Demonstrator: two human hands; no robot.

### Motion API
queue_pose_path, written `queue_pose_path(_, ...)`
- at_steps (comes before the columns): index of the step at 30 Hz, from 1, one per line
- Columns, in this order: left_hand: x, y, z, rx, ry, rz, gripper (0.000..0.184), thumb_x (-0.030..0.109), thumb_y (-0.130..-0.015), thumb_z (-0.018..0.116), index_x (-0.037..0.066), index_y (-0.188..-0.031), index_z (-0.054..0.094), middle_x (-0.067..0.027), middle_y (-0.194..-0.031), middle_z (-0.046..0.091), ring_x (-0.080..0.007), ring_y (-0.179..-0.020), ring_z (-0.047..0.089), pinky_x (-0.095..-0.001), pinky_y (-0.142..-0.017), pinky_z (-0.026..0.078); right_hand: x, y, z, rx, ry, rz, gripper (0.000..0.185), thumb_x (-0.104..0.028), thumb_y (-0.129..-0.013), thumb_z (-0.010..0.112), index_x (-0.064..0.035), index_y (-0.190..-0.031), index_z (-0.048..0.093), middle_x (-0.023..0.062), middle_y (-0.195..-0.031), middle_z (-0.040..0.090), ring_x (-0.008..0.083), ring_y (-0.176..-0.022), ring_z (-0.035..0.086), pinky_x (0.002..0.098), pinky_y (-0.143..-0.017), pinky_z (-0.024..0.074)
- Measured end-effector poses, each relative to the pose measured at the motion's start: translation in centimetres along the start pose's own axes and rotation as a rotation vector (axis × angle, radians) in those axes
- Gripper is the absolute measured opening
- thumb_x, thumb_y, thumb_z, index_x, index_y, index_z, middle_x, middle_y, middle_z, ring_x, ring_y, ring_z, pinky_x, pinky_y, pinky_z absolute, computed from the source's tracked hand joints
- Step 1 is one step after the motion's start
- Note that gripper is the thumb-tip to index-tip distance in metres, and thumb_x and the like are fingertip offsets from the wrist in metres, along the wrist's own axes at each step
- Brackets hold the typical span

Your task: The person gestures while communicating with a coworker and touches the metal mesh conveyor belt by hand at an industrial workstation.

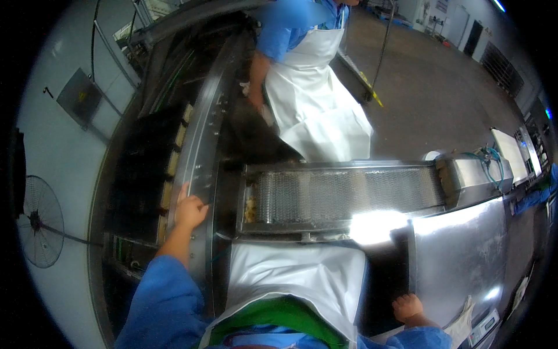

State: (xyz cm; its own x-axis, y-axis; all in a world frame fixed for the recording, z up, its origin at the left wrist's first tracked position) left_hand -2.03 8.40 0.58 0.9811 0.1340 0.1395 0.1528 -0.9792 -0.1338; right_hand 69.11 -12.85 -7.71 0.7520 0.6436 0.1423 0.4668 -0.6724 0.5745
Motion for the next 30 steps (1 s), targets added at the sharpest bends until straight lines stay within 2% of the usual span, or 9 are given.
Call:
queue_pose_path(10, -0.2, -0.1, 0.3, -0.025, 0.017, 0.007, 0.015, 0.023, -0.077, 0.076, 0.008, -0.073, 0.077, -0.0061, -0.099, 0.073, -0.0327, -0.142, 0.034, -0.0413, -0.115, 0.033, 0.2, -0.2, 0.5, -0.073, 0.007, -0.001, 0.021, -0.025, -0.087, 0.055, -0.0163, -0.092, 0.074, 0.0024, -0.096, 0.071, 0.0209, -0.095, 0.066, 0.0374, -0.086, 0.0481)
queue_pose_path(13, 0.0, -0.1, 0.1, -0.018, 0.021, 0.009, 0.015, 0.023, -0.077, 0.076, 0.008, -0.073, 0.078, -0.0063, -0.098, 0.072, -0.0336, -0.142, 0.034, -0.042, -0.115, 0.033, 0.0, 0.0, -0.1, 0.026, 0.005, -0.018, 0.021, -0.025, -0.086, 0.056, -0.0155, -0.09, 0.074, 0.0029, -0.092, 0.071, 0.0218, -0.092, 0.067, 0.0382, -0.083, 0.0488)
queue_pose_path(29, -0.5, -0.1, 0.5, 0.014, 0.037, 0.021, 0.015, 0.025, -0.076, 0.077, 0.01, -0.072, 0.077, -0.0071, -0.096, 0.072, -0.0332, -0.142, 0.034, -0.042, -0.115, 0.032, 0.1, -0.1, 0.7, 0.054, -0.017, -0.011, 0.02, -0.026, -0.085, 0.055, -0.0171, -0.088, 0.073, 0.0017, -0.09, 0.07, 0.0219, -0.092, 0.066, 0.0388, -0.082, 0.0479)
queue_pose_path(30, -0.2, -0.1, 0.3, 0.015, 0.019, 0.026, 0.015, 0.024, -0.076, 0.077, 0.01, -0.071, 0.077, -0.0067, -0.096, 0.072, -0.033, -0.142, 0.034, -0.042, -0.115, 0.032, 0.2, -0.2, 1.4, 0.002, -0.01, 0.023, 0.02, -0.026, -0.085, 0.055, -0.0178, -0.088, 0.073, 0.0013, -0.09, 0.07, 0.0212, -0.092, 0.066, 0.0384, -0.083, 0.0474)
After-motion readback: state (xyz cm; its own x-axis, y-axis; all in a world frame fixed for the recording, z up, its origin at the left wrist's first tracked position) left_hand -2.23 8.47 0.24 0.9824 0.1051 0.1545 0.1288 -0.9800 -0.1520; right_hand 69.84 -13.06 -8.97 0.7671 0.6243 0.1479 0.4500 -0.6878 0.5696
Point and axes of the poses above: each hand's wrist, its own y-axis away from the middle knuckle, its own z-axis out of the palm, x = y × z, the point moved 7 cm from there along -y, towards the middle knuckle
